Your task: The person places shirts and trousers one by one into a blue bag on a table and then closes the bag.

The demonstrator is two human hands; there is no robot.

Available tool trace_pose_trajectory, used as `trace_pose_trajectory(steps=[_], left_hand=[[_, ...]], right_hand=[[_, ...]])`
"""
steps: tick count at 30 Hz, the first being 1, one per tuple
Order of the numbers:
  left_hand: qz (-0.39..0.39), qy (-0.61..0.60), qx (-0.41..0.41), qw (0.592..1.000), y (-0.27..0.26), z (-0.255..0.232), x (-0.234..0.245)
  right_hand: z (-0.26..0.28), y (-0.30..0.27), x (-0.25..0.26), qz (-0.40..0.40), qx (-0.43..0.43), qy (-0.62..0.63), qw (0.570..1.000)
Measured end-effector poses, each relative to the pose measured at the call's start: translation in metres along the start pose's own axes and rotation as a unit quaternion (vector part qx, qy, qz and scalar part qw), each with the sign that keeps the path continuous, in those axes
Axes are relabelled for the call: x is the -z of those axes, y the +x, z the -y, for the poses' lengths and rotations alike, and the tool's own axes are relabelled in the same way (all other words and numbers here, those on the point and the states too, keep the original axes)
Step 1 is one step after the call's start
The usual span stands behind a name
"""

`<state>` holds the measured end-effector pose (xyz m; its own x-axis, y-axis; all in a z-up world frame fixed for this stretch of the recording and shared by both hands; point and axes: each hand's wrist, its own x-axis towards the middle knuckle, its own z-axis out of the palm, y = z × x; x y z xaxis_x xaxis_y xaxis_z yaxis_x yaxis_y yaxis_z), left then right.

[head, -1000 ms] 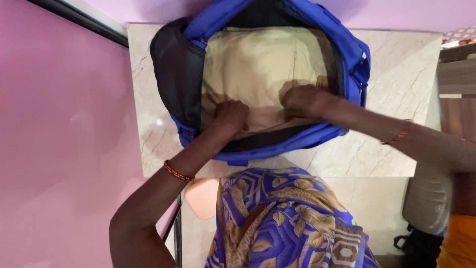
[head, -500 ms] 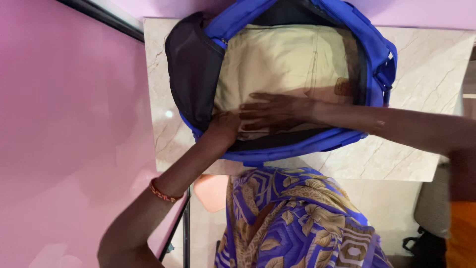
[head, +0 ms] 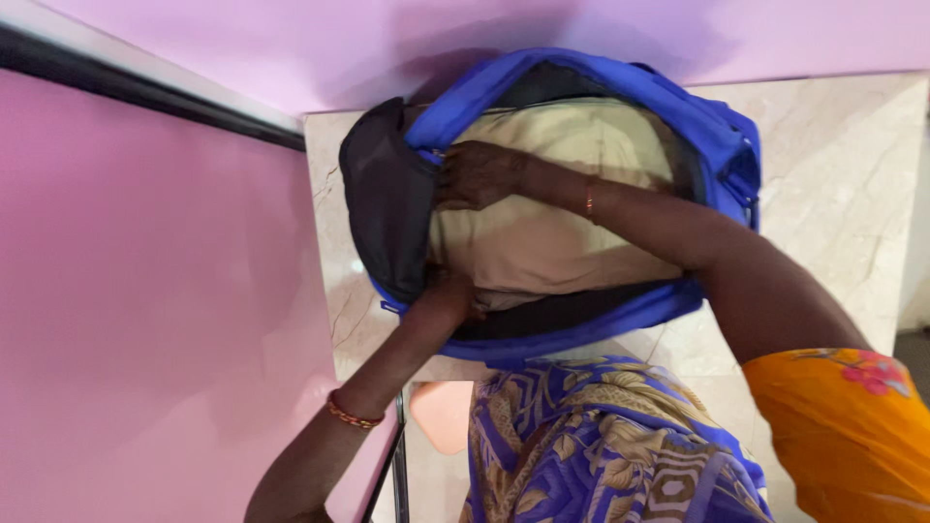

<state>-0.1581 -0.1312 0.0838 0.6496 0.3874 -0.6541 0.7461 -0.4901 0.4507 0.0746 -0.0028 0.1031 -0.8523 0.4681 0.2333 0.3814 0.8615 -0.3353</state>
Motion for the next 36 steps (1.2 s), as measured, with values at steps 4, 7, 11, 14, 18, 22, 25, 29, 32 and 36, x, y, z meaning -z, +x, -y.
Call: trace_pose_trajectory(steps=[4,7,11,14,18,22,25,29,32,36], left_hand=[[-0.167,0.085,-0.012,0.982,0.025,-0.030,0.069],[-0.185,0.044,0.068,0.979,0.052,-0.066,0.124],[-0.463,0.231,0.075,0.852,0.059,-0.081,0.140],[-0.496,0.065,0.044,0.864,0.068,-0.073,0.131],[-0.503,-0.007,0.017,0.864,0.073,-0.052,0.124],[-0.532,-0.039,-0.008,0.846,0.095,-0.037,0.131],[-0.397,-0.076,0.106,0.909,0.111,-0.031,0.140],[-0.376,-0.012,0.059,0.925,0.104,-0.016,0.134],[-0.394,0.021,0.031,0.918,0.110,-0.009,0.124],[-0.425,0.026,0.063,0.902,0.105,-0.023,0.114]], right_hand=[[0.004,-0.017,0.009,-0.093,-0.009,-0.164,0.982],[0.014,-0.046,0.034,-0.153,-0.123,-0.173,0.965],[0.026,-0.085,0.070,-0.127,-0.248,-0.151,0.948],[0.033,-0.093,0.090,-0.034,-0.415,-0.035,0.908],[0.040,-0.096,0.104,-0.017,-0.467,-0.004,0.884],[0.036,-0.104,0.093,-0.104,-0.408,-0.036,0.906],[0.024,-0.112,0.078,-0.086,-0.400,-0.021,0.912],[0.019,-0.161,0.063,-0.131,-0.438,-0.125,0.881],[0.024,-0.188,0.056,-0.195,-0.390,-0.135,0.890],[0.023,-0.179,0.068,-0.106,-0.499,-0.059,0.858]])
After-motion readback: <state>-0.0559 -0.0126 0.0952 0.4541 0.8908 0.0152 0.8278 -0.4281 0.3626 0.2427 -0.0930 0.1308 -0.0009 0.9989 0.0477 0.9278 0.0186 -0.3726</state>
